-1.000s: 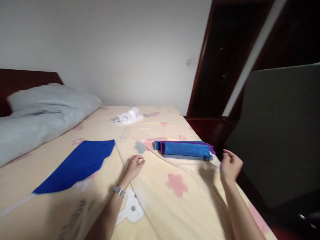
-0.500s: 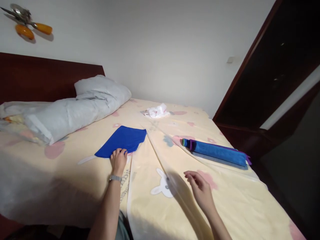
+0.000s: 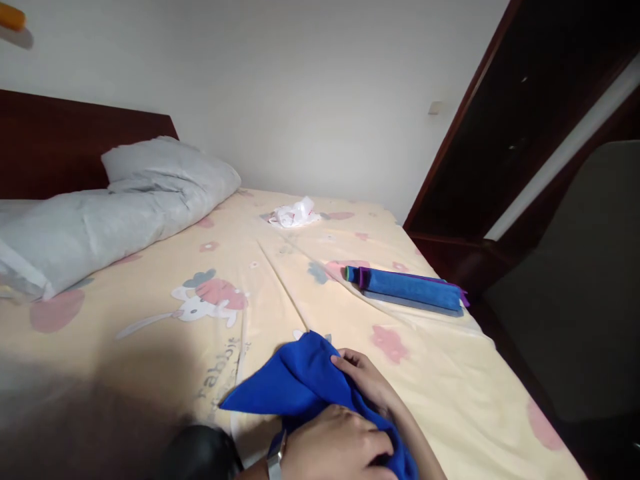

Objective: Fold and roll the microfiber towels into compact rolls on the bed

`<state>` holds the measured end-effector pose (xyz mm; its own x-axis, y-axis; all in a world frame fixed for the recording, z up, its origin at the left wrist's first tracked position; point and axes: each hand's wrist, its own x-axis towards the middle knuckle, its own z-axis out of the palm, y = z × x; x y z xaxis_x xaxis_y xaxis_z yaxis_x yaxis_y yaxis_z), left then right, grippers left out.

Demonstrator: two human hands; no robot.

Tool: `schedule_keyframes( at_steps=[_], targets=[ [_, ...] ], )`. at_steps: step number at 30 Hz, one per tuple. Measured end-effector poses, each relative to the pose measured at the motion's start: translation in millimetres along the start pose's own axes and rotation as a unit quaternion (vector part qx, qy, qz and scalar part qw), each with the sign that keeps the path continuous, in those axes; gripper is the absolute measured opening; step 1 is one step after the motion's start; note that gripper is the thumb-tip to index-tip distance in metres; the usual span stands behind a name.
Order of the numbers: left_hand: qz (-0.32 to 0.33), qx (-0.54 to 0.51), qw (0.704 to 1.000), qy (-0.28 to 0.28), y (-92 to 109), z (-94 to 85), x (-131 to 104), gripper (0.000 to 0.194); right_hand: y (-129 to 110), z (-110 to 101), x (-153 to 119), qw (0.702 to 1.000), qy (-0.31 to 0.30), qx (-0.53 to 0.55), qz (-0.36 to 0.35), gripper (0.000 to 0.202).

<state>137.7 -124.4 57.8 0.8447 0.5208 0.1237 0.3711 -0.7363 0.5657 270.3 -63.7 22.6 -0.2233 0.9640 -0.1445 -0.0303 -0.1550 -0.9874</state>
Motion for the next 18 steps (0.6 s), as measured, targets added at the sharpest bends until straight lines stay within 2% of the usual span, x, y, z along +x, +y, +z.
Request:
schedule_keyframes(
  at_steps=[1, 3, 5, 7, 8, 10, 12, 14, 18],
  targets=[
    [-0.009, 0.006, 1.0, -0.015, -5.3, -1.9, 0.3, 0.028, -0.2, -3.4, -2.6, 1.0, 0.004, 0.015, -0.002, 0.036],
    [-0.056, 0.028, 0.998, 0.003, -24.4, -13.4, -2.7, 0.03, -6.0, -15.2, -9.3, 0.998, 0.05, 0.022, -0.039, 0.036],
    [-0.131, 0.079, 0.986, 0.071, -49.9, -28.8, -9.0, 0.029, -17.7, -31.9, -17.7, 0.99, 0.114, 0.021, -0.084, 0.033],
    [-0.203, 0.137, 0.958, 0.148, -78.5, -41.5, -16.0, 0.042, -30.3, -49.5, -26.4, 0.98, 0.167, 0.018, -0.108, 0.029],
    [-0.229, 0.156, 0.944, 0.18, -93.0, -45.6, -19.0, 0.052, -35.2, -57.0, -30.2, 0.977, 0.181, 0.016, -0.109, 0.026],
    [-0.259, 0.163, 0.926, 0.221, -120.5, -48.8, -22.7, 0.065, -39.8, -67.2, -35.1, 0.983, 0.165, 0.006, -0.081, 0.019],
    [-0.274, 0.132, 0.922, 0.24, -142.1, -46.8, -22.9, 0.063, -36.6, -69.5, -35.0, 0.992, 0.122, -0.008, -0.037, 0.016],
    [-0.285, 0.076, 0.918, 0.264, -154.6, -42.0, -19.8, 0.056, -26.9, -65.1, -29.4, 0.995, 0.1, -0.01, -0.013, 0.019],
    [-0.292, -0.063, 0.902, 0.31, -156.8, -32.5, -8.6, 0.046, 0.4, -50.3, -9.8, 0.989, 0.146, 0.013, -0.019, 0.039]
  ],
)
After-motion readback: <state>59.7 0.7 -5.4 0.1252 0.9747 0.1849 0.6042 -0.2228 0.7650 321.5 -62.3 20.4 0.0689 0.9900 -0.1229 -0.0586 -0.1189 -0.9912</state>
